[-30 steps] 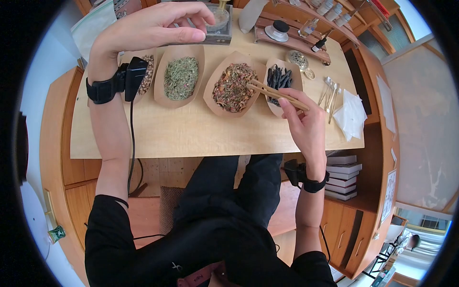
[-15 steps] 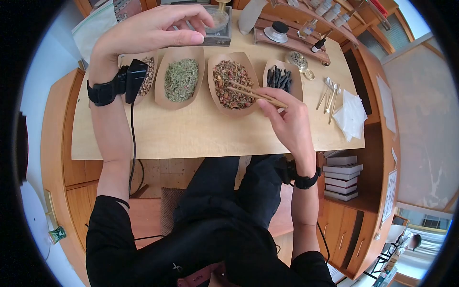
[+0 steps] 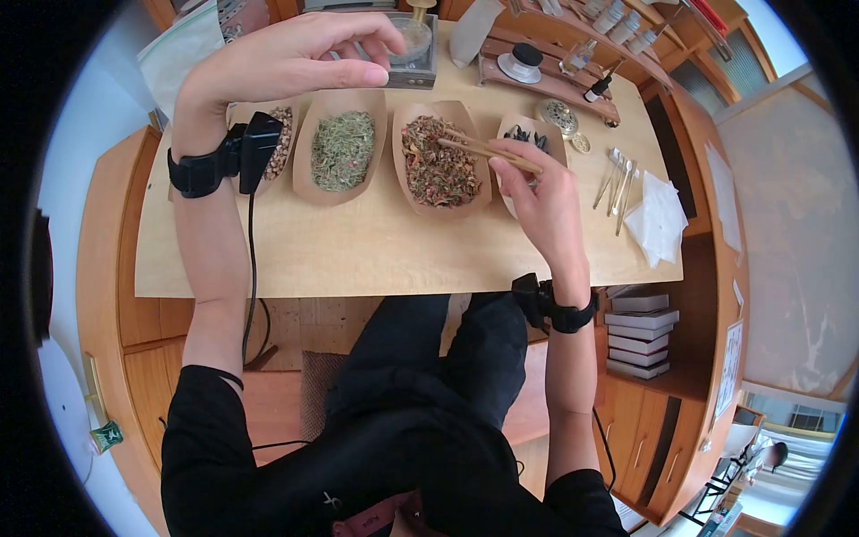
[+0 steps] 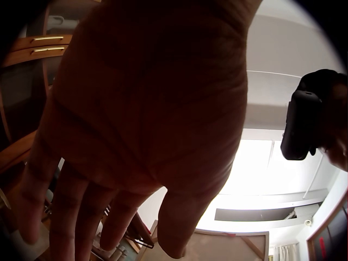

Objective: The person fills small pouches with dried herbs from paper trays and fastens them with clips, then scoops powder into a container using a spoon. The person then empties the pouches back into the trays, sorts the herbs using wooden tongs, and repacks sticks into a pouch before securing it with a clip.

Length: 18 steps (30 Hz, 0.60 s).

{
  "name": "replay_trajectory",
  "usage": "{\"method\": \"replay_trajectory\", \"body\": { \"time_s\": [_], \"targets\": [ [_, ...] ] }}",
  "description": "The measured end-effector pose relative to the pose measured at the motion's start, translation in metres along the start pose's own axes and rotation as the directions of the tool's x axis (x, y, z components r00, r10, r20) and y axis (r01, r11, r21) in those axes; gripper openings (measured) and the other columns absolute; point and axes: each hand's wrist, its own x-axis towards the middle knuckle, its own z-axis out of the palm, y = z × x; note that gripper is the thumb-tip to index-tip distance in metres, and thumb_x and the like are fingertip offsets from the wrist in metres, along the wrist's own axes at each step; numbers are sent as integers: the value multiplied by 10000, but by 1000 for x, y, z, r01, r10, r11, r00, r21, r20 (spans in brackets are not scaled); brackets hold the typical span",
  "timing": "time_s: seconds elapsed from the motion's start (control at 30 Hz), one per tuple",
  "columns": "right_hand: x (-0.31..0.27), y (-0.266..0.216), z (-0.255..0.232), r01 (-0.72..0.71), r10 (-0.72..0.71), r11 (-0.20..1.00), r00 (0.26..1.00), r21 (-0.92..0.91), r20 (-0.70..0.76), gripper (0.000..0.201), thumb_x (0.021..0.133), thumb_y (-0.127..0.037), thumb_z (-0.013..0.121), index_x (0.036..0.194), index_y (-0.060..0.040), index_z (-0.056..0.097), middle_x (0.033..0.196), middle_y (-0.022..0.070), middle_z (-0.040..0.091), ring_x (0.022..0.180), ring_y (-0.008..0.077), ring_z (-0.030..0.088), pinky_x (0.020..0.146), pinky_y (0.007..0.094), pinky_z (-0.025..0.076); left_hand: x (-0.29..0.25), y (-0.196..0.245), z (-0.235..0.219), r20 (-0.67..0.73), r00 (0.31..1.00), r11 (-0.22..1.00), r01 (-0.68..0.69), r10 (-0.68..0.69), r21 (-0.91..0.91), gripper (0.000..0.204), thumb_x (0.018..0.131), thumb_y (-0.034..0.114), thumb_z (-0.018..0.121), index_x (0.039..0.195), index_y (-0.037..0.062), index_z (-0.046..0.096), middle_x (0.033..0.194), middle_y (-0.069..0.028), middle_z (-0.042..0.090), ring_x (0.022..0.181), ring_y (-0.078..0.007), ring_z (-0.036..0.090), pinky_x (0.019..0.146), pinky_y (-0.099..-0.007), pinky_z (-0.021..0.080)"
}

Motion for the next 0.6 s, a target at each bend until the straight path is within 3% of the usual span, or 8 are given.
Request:
{"method": "replay_trajectory", "body": {
  "time_s": [0.6],
  "targets": [
    [10,6,4,-53,53,998,998,14,-30,217,934,-140,646,1115,-27,689,735,15,631,628,60,555,592,220,438,1,-2,-1,-18,1000,1000,-5,5,-27,494,1005,388,501,1223,-54,506,1139,-207,606,1037,-275,620,892,-348,524]
  ]
}}
